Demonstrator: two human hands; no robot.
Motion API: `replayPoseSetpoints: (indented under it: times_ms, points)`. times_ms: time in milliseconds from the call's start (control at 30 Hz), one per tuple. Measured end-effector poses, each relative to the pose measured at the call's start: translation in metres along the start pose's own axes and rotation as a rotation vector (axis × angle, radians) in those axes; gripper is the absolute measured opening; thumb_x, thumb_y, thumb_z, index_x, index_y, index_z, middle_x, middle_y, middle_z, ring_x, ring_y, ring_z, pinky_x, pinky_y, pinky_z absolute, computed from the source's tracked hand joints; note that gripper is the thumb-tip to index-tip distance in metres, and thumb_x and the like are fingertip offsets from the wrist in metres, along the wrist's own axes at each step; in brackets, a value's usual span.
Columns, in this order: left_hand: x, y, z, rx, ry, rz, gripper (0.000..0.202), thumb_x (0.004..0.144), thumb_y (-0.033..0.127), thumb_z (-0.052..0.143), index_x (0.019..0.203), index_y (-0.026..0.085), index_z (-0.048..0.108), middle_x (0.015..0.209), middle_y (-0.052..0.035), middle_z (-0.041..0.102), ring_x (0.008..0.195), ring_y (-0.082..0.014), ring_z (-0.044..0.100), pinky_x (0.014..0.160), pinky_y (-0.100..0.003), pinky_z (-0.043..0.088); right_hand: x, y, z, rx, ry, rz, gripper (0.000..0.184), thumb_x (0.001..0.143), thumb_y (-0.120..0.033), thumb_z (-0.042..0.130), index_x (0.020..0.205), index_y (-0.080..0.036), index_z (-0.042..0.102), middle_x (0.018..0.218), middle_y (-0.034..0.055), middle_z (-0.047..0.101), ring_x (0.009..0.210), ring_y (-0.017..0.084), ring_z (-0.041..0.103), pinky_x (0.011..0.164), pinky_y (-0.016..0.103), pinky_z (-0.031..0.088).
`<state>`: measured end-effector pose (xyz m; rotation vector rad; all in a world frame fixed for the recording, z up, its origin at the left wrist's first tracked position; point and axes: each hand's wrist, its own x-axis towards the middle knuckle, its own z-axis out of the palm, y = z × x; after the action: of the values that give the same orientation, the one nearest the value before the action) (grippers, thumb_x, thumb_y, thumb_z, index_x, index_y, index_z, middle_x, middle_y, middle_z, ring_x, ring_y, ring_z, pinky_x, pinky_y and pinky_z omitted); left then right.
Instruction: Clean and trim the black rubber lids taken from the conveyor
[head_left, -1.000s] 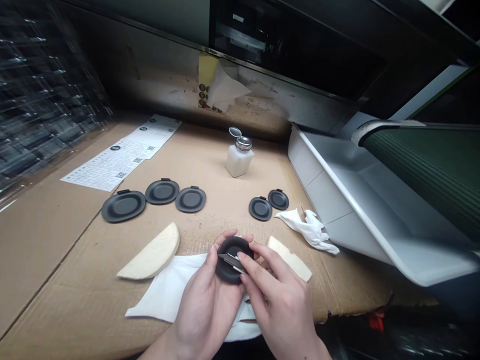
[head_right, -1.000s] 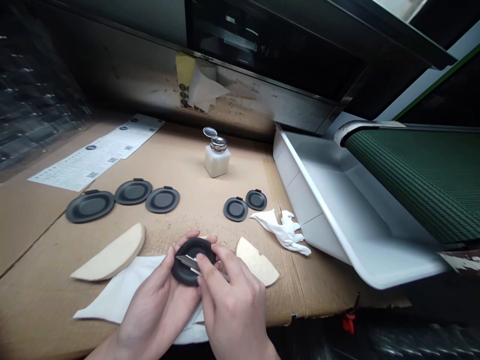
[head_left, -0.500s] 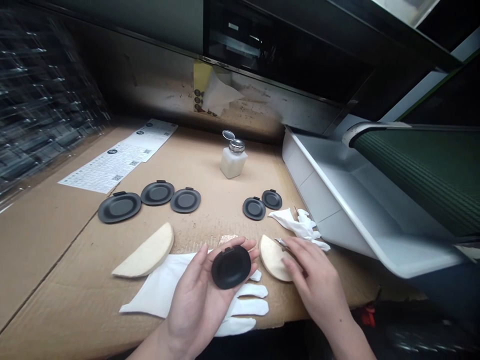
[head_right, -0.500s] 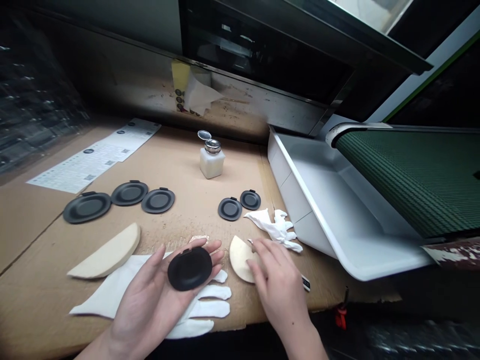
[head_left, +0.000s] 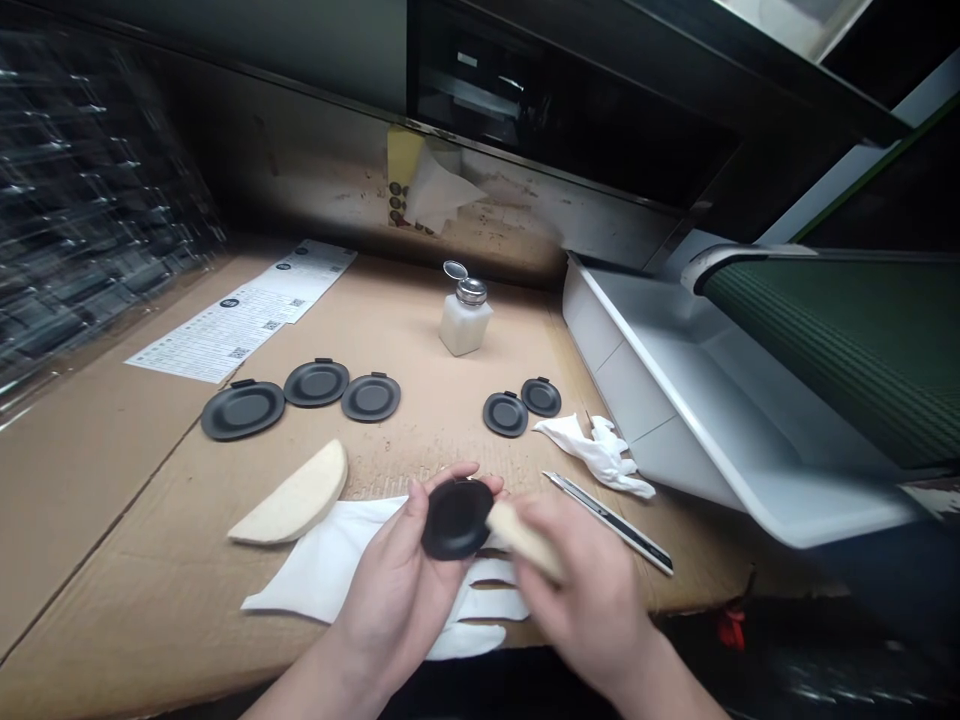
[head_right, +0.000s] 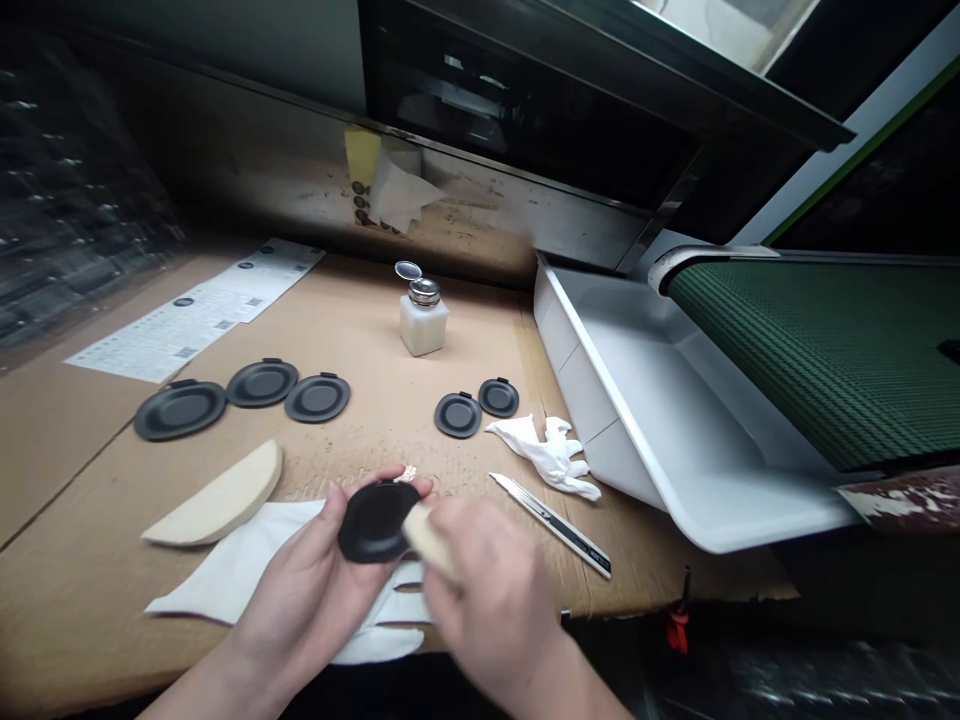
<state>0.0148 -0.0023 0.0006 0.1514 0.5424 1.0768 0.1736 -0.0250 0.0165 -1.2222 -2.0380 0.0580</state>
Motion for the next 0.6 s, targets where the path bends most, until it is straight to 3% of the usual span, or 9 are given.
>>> replayPoseSetpoints:
  times_ms: [100, 200, 267, 400, 533, 600]
  points:
    - [0.002, 0.000, 0.001, 0.023, 0.006, 0.013, 0.036, 0.088, 0.039, 0.042, 0.099, 0.011, 0.063, 0.102, -0.0150, 0.067, 0.111, -0.0280, 0.054, 0.101, -0.043, 0.034, 0.000, -0.013, 0.012, -0.060, -0.116, -0.200, 0.020, 0.078, -0.007, 0.051, 0.093, -0.016, 0.060, 0.088, 0.0064, 0.064, 0.081, 0.017, 0.057, 0.072, 0.029, 0.050]
    - [0.003, 0.000, 0.004, 0.067, 0.007, 0.018, 0.033, 0.087, 0.038, 0.047, 0.096, 0.011, 0.064, 0.101, -0.0132, 0.067, 0.109, -0.0278, 0.055, 0.100, -0.042, 0.036, 0.013, -0.006, 0.014, -0.147, -0.125, -0.199, 0.013, 0.079, -0.011, 0.053, 0.082, -0.018, 0.063, 0.077, 0.0035, 0.062, 0.067, 0.014, 0.051, 0.058, 0.025, 0.045]
    - [0.004, 0.001, 0.006, 0.091, 0.033, 0.017, 0.030, 0.086, 0.036, 0.049, 0.097, 0.012, 0.064, 0.101, -0.0120, 0.067, 0.104, -0.0269, 0.058, 0.097, -0.041, 0.040, 0.026, 0.003, 0.012, -0.166, -0.121, -0.184, 0.012, 0.080, -0.012, 0.053, 0.080, -0.018, 0.064, 0.075, 0.0025, 0.062, 0.066, 0.013, 0.049, 0.058, 0.025, 0.044]
    - [0.003, 0.003, 0.009, 0.097, 0.089, 0.032, 0.028, 0.087, 0.033, 0.047, 0.098, 0.012, 0.063, 0.097, -0.0111, 0.069, 0.096, -0.0259, 0.062, 0.090, -0.042, 0.046, 0.040, 0.017, 0.005, -0.079, -0.132, -0.133, 0.012, 0.082, -0.016, 0.056, 0.090, -0.020, 0.064, 0.080, 0.0015, 0.063, 0.074, 0.014, 0.053, 0.066, 0.027, 0.046]
    - [0.002, 0.004, 0.009, 0.065, 0.121, 0.012, 0.028, 0.088, 0.031, 0.045, 0.097, 0.011, 0.062, 0.100, -0.0141, 0.069, 0.101, -0.0261, 0.061, 0.093, -0.042, 0.044, 0.024, 0.022, -0.003, 0.040, 0.005, -0.042, 0.024, 0.081, -0.009, 0.058, 0.103, -0.019, 0.059, 0.087, 0.0022, 0.065, 0.080, 0.013, 0.057, 0.074, 0.028, 0.047]
    - [0.003, 0.003, 0.007, 0.040, 0.112, -0.005, 0.029, 0.088, 0.033, 0.045, 0.098, 0.011, 0.062, 0.102, -0.0152, 0.068, 0.106, -0.0272, 0.058, 0.096, -0.043, 0.041, 0.013, 0.021, -0.006, 0.070, -0.003, -0.077, 0.027, 0.080, -0.005, 0.058, 0.104, -0.018, 0.059, 0.088, 0.0024, 0.066, 0.081, 0.013, 0.057, 0.073, 0.029, 0.048]
